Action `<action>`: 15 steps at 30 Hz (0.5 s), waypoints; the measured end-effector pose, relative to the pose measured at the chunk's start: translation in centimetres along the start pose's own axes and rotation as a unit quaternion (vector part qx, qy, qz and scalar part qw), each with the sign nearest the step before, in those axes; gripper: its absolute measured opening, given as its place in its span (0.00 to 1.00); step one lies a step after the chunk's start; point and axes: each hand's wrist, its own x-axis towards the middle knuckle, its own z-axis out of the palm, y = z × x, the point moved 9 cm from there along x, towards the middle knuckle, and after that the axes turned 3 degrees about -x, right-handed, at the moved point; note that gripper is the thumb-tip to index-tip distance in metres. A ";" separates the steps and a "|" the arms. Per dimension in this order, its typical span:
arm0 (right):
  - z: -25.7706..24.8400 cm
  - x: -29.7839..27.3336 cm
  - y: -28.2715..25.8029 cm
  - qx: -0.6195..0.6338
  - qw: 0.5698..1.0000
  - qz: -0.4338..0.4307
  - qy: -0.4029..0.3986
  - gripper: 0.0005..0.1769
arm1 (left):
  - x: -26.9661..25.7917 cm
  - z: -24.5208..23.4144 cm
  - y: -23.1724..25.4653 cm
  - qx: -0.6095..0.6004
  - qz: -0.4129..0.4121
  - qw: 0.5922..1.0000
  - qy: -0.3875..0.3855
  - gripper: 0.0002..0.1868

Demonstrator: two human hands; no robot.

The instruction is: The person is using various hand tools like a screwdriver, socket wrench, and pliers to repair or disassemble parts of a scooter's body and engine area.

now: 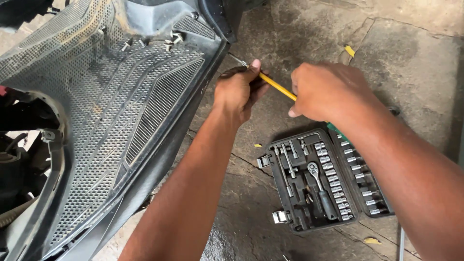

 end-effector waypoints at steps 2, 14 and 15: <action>1.6 1.4 0.3 0.021 0.999 -0.013 -0.023 0.19 | 0.0 0.5 0.1 -0.063 0.013 0.997 -0.042 0.12; 0.4 0.1 -0.2 0.044 0.996 -0.013 0.075 0.16 | 3.9 -0.3 0.3 -0.356 0.061 0.931 -0.061 0.08; 0.3 0.1 -0.3 0.070 0.994 -0.011 0.079 0.17 | 3.9 -0.4 0.3 -0.367 0.064 0.927 -0.045 0.09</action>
